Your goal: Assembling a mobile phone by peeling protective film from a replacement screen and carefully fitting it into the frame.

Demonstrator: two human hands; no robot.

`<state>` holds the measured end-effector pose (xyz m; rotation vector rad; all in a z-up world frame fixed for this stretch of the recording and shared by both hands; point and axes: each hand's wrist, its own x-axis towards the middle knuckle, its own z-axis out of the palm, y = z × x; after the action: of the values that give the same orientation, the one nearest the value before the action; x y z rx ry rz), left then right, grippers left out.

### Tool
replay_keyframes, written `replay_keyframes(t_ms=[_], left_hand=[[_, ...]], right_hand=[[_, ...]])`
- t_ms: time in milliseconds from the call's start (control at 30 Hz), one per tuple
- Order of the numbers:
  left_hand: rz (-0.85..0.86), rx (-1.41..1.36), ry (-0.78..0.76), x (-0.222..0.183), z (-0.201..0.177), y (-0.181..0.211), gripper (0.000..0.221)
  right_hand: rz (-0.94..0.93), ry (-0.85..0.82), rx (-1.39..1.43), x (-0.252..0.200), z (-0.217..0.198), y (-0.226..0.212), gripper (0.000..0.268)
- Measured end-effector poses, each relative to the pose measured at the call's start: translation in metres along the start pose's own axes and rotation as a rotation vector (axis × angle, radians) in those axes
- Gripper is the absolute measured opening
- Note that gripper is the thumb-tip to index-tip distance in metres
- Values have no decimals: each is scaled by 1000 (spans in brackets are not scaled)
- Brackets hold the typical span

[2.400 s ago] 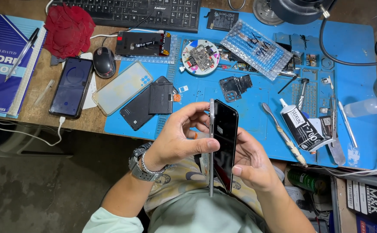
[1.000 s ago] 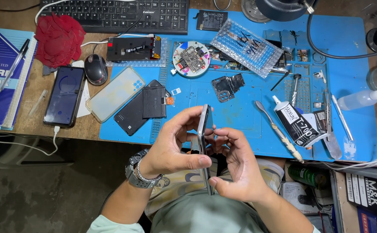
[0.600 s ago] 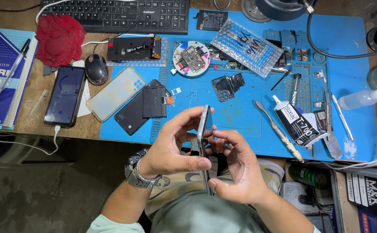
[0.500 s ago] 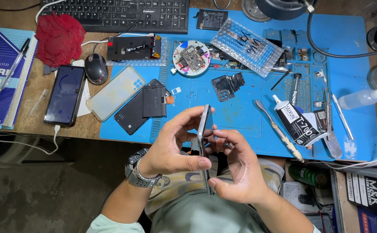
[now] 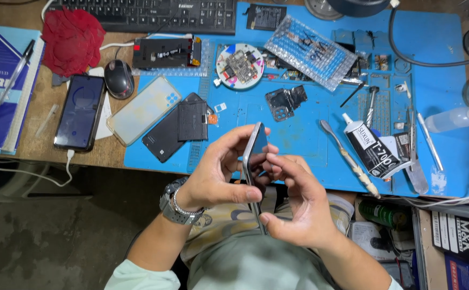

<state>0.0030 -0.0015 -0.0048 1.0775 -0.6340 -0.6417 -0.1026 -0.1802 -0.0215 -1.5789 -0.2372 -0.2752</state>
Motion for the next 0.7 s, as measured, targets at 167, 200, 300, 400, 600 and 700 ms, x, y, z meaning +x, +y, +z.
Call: replay_keyframes(t_ms=[167,200,300,400,600,700], left_hand=[[15,-191,51,1,-3,-12,90],[14,-251,61,3,-4,-13,90],[37,-285,112,5,-5,-22,90],[56,-321,139,8,-4,-24,85],[115,-614,163,7,-7,-27,71],[119,-808,171,9,-9,-25,66]], right_hand=[[44,-12,-24,5,-2,0,76],[43,-19,-51,7,-4,1,75],[91,-32,-66,10,-6,0,75],[66,-3,-175,10,-5,-2,70],[-299,80,-366,-1,-7,-18,43],[-503,89,-394,-4,-8,-6,34]])
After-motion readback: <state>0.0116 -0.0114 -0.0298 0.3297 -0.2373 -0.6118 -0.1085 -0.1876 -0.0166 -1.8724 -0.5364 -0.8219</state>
